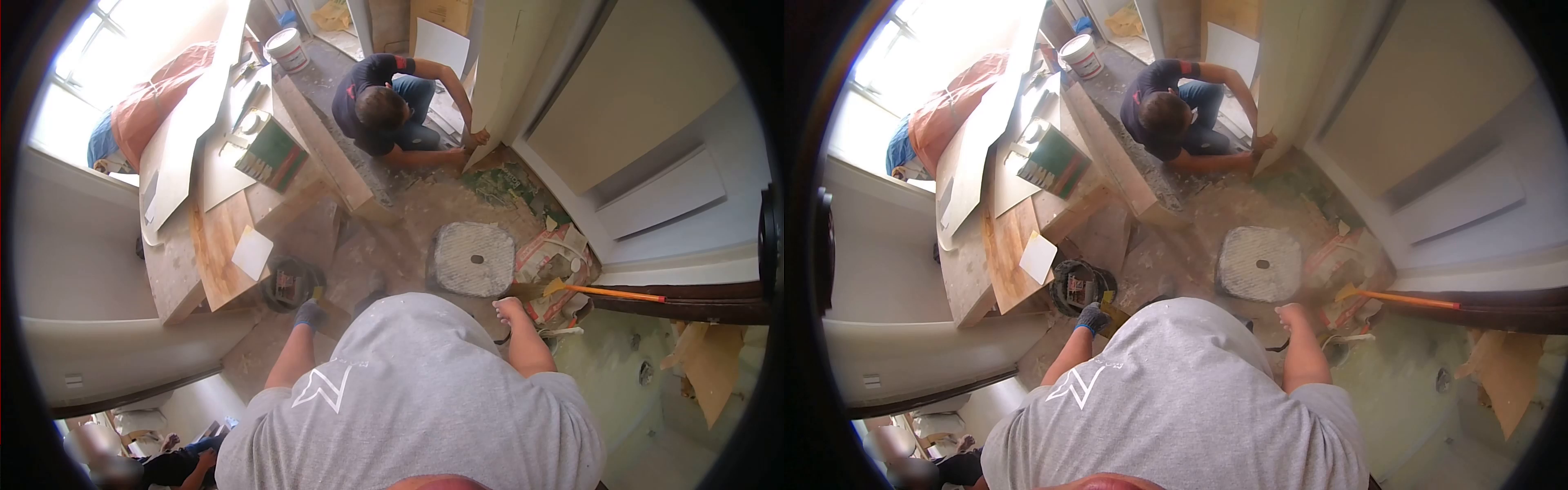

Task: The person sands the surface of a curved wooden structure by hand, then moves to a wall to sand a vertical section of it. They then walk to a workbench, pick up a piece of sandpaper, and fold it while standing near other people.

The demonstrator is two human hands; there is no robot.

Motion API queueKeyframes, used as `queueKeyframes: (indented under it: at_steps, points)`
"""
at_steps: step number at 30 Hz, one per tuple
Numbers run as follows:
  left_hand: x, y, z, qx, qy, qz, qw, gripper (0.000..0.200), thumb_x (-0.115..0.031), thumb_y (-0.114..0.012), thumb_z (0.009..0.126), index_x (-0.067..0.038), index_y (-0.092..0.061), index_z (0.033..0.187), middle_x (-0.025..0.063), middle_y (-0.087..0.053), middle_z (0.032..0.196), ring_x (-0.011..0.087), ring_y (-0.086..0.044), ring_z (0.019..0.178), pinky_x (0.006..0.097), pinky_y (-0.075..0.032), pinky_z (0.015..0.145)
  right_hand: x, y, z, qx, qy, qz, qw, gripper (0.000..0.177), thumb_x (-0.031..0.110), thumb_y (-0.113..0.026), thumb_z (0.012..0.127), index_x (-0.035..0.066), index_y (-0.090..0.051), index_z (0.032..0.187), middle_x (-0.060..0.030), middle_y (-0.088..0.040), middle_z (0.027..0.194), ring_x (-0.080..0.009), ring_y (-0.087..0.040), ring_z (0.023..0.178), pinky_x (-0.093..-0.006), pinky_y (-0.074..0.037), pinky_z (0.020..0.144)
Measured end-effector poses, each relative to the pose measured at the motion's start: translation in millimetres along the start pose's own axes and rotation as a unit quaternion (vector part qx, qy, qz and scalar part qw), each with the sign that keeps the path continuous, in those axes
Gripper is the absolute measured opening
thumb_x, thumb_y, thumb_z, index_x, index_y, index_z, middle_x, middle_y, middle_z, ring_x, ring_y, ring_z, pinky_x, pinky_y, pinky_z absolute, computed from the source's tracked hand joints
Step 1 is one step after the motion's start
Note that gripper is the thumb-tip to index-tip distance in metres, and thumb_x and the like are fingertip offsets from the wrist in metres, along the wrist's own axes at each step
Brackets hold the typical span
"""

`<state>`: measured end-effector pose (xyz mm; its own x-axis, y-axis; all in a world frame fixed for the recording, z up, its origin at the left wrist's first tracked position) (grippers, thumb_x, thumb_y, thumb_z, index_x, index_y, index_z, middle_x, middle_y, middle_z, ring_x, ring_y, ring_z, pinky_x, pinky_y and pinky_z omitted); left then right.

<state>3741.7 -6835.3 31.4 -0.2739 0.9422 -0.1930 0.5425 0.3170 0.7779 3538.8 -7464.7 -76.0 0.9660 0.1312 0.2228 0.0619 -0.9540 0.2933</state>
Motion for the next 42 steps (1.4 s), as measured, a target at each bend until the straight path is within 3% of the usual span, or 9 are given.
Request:
queueKeyframes:
  at_steps: [10,13,16,21,28,31,38,40,42]
  points:
    - [-5,-6,0,0.019,-0.015,-0.014,1.0,0.04,-0.023,-0.072,0.073,-0.002,-0.069,0.107,0.0251,-0.07,0.106,0.0394,-0.068,0.102,0.0445,-0.054,0.086,-8,4,-9,-0.012,0.0,0.013,1.0,0.021,0.029,-0.069,0.092,0.008,-0.067,0.097,-0.0031,-0.063,0.084,-0.0177,-0.059,0.069,-0.0362,-0.048,0.061]
    - [2,-13,2,0.031,0.02,-0.007,0.999,0.04,-0.019,-0.066,0.078,-0.006,-0.069,0.116,0.0228,-0.068,0.118,0.0375,-0.064,0.112,0.043,-0.052,0.093,-11,2,-9,-0.007,-0.006,-0.009,1.0,0.021,0.028,-0.069,0.092,0.008,-0.066,0.096,-0.0028,-0.063,0.083,-0.0169,-0.058,0.069,-0.0357,-0.047,0.06]
    - [6,-18,7,0.001,-0.005,-0.001,1.0,0.042,-0.023,-0.07,0.072,-0.002,-0.069,0.108,0.025,-0.07,0.107,0.0392,-0.067,0.103,0.0444,-0.054,0.087,-17,-1,-10,-0.007,0.004,-0.007,1.0,0.019,0.027,-0.068,0.093,0.009,-0.066,0.095,-0.0021,-0.062,0.082,-0.0157,-0.057,0.068,-0.0343,-0.046,0.058]
    - [-6,-16,-7,0.014,-0.042,0.056,0.997,0.045,-0.022,-0.066,0.071,-0.001,-0.069,0.111,0.0265,-0.068,0.11,0.0397,-0.067,0.104,0.0446,-0.053,0.087,-13,-5,-19,0.009,0.008,0.046,0.999,0.016,0.025,-0.066,0.094,0.009,-0.066,0.094,-0.0008,-0.062,0.081,-0.015,-0.057,0.067,-0.0318,-0.045,0.057]
    - [-3,-16,-10,0.022,-0.006,0.004,1.0,0.048,-0.02,-0.064,0.071,0.001,-0.067,0.115,0.028,-0.067,0.113,0.0413,-0.066,0.106,0.0447,-0.053,0.089,1,-3,-39,0.0,0.008,0.049,0.999,0.017,0.025,-0.067,0.094,0.008,-0.066,0.097,-0.0006,-0.062,0.08,-0.0157,-0.058,0.067,-0.0327,-0.048,0.06]
    - [-14,-4,-28,0.002,0.013,0.012,1.0,0.034,-0.016,-0.063,0.079,-0.004,-0.071,0.11,0.0228,-0.069,0.113,0.036,-0.067,0.108,0.0424,-0.053,0.089,-1,-3,-28,-0.001,0.008,0.047,0.999,0.018,0.026,-0.067,0.093,0.008,-0.067,0.097,-0.0011,-0.062,0.081,-0.017,-0.06,0.068,-0.0352,-0.049,0.061]
    - [-38,19,-52,0.043,-0.01,0.032,0.999,0.045,-0.021,-0.065,0.078,-0.002,-0.067,0.118,0.0252,-0.065,0.121,0.0382,-0.064,0.112,0.0441,-0.051,0.094,10,5,-17,0.004,0.027,0.036,0.999,0.019,0.027,-0.067,0.093,0.009,-0.066,0.089,-0.0018,-0.061,0.075,-0.0171,-0.058,0.062,-0.0338,-0.046,0.053]
    - [-27,20,-50,0.033,0.014,-0.044,0.998,0.052,-0.026,-0.065,0.075,0.002,-0.065,0.119,0.0291,-0.064,0.12,0.0409,-0.063,0.113,0.0449,-0.051,0.095,7,7,-6,0.004,0.021,0.034,0.999,0.019,0.027,-0.067,0.093,0.008,-0.065,0.088,-0.0018,-0.06,0.074,-0.0165,-0.057,0.061,-0.0338,-0.045,0.052]
    - [-12,8,-44,0.019,0.033,-0.015,0.999,0.05,-0.024,-0.066,0.078,-0.001,-0.064,0.122,0.0262,-0.064,0.123,0.0386,-0.062,0.117,0.0436,-0.049,0.098,7,12,-8,-0.001,0.014,0.025,1.0,0.02,0.027,-0.067,0.093,0.008,-0.065,0.088,-0.0017,-0.06,0.075,-0.0162,-0.057,0.062,-0.0336,-0.044,0.052]
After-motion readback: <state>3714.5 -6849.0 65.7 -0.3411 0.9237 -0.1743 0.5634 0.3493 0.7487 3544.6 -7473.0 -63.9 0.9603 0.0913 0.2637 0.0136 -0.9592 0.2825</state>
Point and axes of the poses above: each hand's wrist, its own z-axis towards the middle knuckle, its own y-axis out of the back of the hand, x = y × z, the point moved 9 cm from there along z, towards the middle knuckle
